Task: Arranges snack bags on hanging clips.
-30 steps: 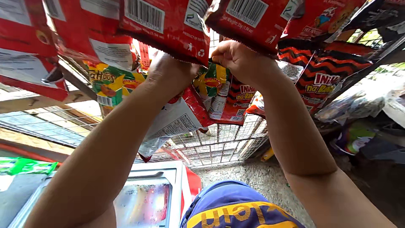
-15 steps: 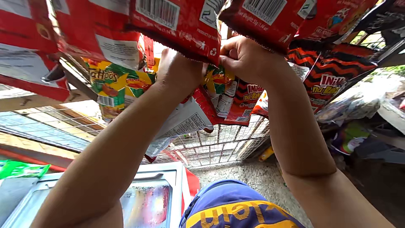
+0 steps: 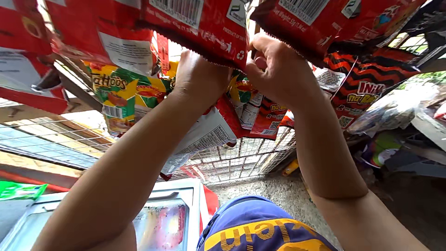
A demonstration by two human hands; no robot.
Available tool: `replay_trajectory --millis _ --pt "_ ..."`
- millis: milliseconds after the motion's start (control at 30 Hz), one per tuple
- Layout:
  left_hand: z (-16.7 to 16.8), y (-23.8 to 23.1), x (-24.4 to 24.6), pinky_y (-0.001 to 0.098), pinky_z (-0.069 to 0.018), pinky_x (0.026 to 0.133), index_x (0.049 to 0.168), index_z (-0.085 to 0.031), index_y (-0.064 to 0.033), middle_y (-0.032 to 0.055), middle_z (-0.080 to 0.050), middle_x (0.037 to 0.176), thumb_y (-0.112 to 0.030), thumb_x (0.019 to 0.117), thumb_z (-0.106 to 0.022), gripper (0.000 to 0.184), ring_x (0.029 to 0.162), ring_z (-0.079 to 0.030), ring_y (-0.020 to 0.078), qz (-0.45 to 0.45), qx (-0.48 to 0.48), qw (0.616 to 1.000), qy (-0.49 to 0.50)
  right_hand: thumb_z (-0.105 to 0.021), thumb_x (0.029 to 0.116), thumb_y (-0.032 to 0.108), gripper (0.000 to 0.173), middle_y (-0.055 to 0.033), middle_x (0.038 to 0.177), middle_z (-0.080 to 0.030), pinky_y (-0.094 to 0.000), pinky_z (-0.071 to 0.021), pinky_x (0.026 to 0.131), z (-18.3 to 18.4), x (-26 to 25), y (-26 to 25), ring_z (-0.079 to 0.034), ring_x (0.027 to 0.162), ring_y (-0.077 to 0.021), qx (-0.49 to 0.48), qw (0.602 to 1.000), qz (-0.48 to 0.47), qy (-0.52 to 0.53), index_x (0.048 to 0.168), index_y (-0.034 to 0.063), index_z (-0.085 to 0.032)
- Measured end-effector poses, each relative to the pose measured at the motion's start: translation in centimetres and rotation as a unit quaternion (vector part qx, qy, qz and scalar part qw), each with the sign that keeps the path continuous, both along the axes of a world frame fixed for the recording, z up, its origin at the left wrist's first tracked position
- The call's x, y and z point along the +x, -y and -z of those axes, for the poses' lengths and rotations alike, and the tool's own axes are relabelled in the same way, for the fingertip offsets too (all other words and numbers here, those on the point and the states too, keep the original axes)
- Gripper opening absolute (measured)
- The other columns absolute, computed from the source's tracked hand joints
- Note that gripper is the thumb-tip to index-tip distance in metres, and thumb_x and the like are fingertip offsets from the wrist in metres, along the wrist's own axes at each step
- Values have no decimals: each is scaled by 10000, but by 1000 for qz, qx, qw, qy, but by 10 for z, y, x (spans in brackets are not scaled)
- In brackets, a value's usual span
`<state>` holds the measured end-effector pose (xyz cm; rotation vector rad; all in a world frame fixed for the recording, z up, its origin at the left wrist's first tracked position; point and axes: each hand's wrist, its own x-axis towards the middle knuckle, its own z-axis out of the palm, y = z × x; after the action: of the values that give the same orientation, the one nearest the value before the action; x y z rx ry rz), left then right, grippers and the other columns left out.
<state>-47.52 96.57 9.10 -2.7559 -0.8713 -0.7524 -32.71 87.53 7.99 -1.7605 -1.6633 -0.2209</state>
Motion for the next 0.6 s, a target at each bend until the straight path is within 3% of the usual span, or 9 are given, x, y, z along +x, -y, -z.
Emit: replay_trajectory --millis 133,267,400,500,600 --pt "2 -3 1 626 -490 881 1127 -696 -55 220 -705 1131 -297 1043 -518 312 1123 -661 423 9 15 1000 6 -412 1017 345 442 -175 983 -681 -505 -499 786 12 -13 11 -667 960 -304 99 994 56 -4 1167 -7 -633" --pt "0 -1 1 621 -494 892 1114 -706 -58 219 -707 1130 -276 1026 -554 279 1121 -663 422 13 8 1000 8 -381 1078 230 342 -114 878 -642 -342 -477 741 16 -13 8 -623 838 -174 181 983 20 28 1082 1 -635" --pt "-4 4 1 624 -483 902 1128 -699 -39 222 -700 1149 -265 1022 -547 292 1139 -652 421 1 -9 1000 -1 -505 1079 291 391 -159 1189 -685 -275 -496 939 20 -7 0 -638 1079 -123 215 974 -42 -48 1273 -17 -647" --pt "-6 6 0 616 -476 916 1136 -699 -52 213 -697 1160 -255 1021 -559 273 1152 -644 412 -5 -21 1000 -8 -570 1051 325 420 -82 1186 -678 -223 -551 828 24 -2 -11 -644 919 -22 222 963 -77 -133 1298 -14 -596" --pt "-5 5 0 621 -476 911 1142 -703 -67 205 -699 1160 -265 1023 -564 270 1144 -646 410 2 -25 1000 2 -581 1047 285 432 -114 1267 -672 -253 -550 965 25 0 -12 -661 1117 -69 231 962 -82 -121 1330 -42 -580"
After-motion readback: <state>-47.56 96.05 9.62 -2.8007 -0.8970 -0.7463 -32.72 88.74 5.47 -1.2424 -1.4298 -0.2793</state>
